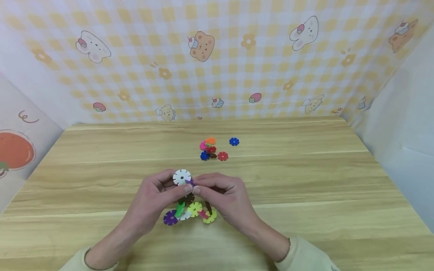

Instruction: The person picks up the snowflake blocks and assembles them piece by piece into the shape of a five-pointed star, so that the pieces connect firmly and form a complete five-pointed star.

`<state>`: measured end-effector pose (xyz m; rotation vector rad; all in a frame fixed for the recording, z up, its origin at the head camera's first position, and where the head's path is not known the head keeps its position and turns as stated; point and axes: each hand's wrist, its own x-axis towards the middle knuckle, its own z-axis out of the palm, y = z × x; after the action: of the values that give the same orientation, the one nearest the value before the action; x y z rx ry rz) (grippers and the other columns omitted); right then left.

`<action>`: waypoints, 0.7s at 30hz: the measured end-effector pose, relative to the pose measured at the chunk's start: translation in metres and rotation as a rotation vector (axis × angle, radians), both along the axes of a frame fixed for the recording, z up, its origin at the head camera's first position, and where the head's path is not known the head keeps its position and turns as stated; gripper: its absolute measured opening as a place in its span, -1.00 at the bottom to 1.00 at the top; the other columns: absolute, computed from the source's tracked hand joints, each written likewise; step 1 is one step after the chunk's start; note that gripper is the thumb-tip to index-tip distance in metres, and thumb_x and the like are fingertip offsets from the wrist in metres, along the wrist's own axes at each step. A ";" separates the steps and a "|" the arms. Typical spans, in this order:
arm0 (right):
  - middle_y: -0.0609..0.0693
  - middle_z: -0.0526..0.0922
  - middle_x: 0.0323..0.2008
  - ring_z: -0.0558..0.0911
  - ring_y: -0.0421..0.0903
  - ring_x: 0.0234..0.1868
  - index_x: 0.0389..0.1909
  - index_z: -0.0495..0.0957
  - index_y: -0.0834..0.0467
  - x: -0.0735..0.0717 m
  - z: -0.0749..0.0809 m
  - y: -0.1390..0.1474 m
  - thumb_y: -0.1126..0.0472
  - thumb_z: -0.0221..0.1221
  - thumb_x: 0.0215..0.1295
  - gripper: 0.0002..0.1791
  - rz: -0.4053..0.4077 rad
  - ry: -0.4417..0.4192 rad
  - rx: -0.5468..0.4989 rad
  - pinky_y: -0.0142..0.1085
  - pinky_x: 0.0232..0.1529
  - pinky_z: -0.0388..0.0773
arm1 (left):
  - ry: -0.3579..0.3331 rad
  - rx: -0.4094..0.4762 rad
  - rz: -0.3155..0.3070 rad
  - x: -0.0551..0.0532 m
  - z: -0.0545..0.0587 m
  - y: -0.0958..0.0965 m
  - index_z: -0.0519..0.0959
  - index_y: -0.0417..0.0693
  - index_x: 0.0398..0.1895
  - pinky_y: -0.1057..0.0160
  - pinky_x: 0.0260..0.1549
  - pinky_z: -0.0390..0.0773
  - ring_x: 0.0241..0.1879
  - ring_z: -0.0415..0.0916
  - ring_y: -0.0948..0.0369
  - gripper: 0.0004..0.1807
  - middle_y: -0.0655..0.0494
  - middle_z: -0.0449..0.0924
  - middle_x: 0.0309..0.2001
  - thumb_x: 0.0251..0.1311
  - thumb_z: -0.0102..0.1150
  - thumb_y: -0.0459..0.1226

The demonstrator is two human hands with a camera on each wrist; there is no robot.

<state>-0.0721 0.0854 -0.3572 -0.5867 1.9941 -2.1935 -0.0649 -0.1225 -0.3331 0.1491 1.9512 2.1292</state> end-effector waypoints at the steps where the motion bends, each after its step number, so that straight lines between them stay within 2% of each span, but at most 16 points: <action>1: 0.08 0.76 0.01 0.74 -0.06 0.03 -0.05 0.75 0.26 0.000 0.000 0.000 0.36 0.29 0.37 -0.81 0.001 0.005 0.003 -0.27 -0.04 0.71 | -0.001 0.000 0.002 0.000 0.000 0.000 0.61 -0.36 0.06 0.13 -0.08 0.73 -0.10 0.76 0.05 -0.62 -0.20 0.75 -0.08 0.21 0.39 -0.36; 9: 0.11 0.75 0.01 0.75 -0.05 -0.01 -0.04 0.71 0.37 0.001 0.001 -0.004 0.37 0.29 0.36 -0.79 0.025 0.020 -0.003 -0.27 -0.04 0.72 | -0.010 -0.021 0.021 0.000 0.002 -0.001 0.62 -0.36 0.05 0.14 -0.10 0.73 -0.10 0.77 0.03 -0.64 -0.20 0.76 -0.09 0.22 0.37 -0.36; 14: 0.10 0.76 0.01 0.75 -0.04 -0.02 -0.03 0.70 0.36 -0.002 0.003 -0.001 0.34 0.27 0.39 -0.78 0.032 -0.004 0.055 -0.26 -0.05 0.72 | -0.017 -0.018 0.018 0.000 0.001 -0.001 0.60 -0.38 0.07 0.14 -0.10 0.73 -0.09 0.76 0.00 -0.62 -0.20 0.75 -0.09 0.24 0.36 -0.36; 17: 0.12 0.76 -0.05 0.73 -0.02 -0.07 -0.06 0.68 0.34 -0.011 0.007 0.003 0.27 0.27 0.41 -0.79 -0.037 -0.150 0.110 -0.23 -0.01 0.70 | -0.022 -0.027 0.037 -0.001 0.002 -0.003 0.61 -0.35 0.06 0.15 -0.11 0.74 -0.10 0.76 -0.02 -0.63 -0.17 0.76 -0.11 0.23 0.38 -0.34; 19: 0.11 0.74 -0.12 0.71 -0.03 -0.12 -0.09 0.63 0.33 -0.023 0.008 0.008 0.25 0.28 0.38 -0.78 -0.121 -0.283 0.159 -0.22 -0.01 0.69 | -0.017 -0.031 0.057 -0.002 0.003 -0.004 0.62 -0.34 0.05 0.16 -0.13 0.74 -0.13 0.76 -0.01 -0.64 -0.15 0.77 -0.13 0.23 0.39 -0.32; 21: 0.10 0.70 -0.18 0.68 -0.05 -0.20 -0.09 0.55 0.32 -0.037 0.007 0.015 0.22 0.29 0.37 -0.74 -0.212 -0.397 0.238 -0.26 -0.10 0.68 | -0.009 -0.041 0.077 -0.003 0.005 -0.007 0.63 -0.33 0.03 0.18 -0.15 0.74 -0.18 0.75 0.04 -0.64 -0.12 0.78 -0.15 0.23 0.39 -0.31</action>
<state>-0.1092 0.1003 -0.3505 0.0888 2.1195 -1.9368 -0.0682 -0.1291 -0.3283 0.0579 2.0252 2.1318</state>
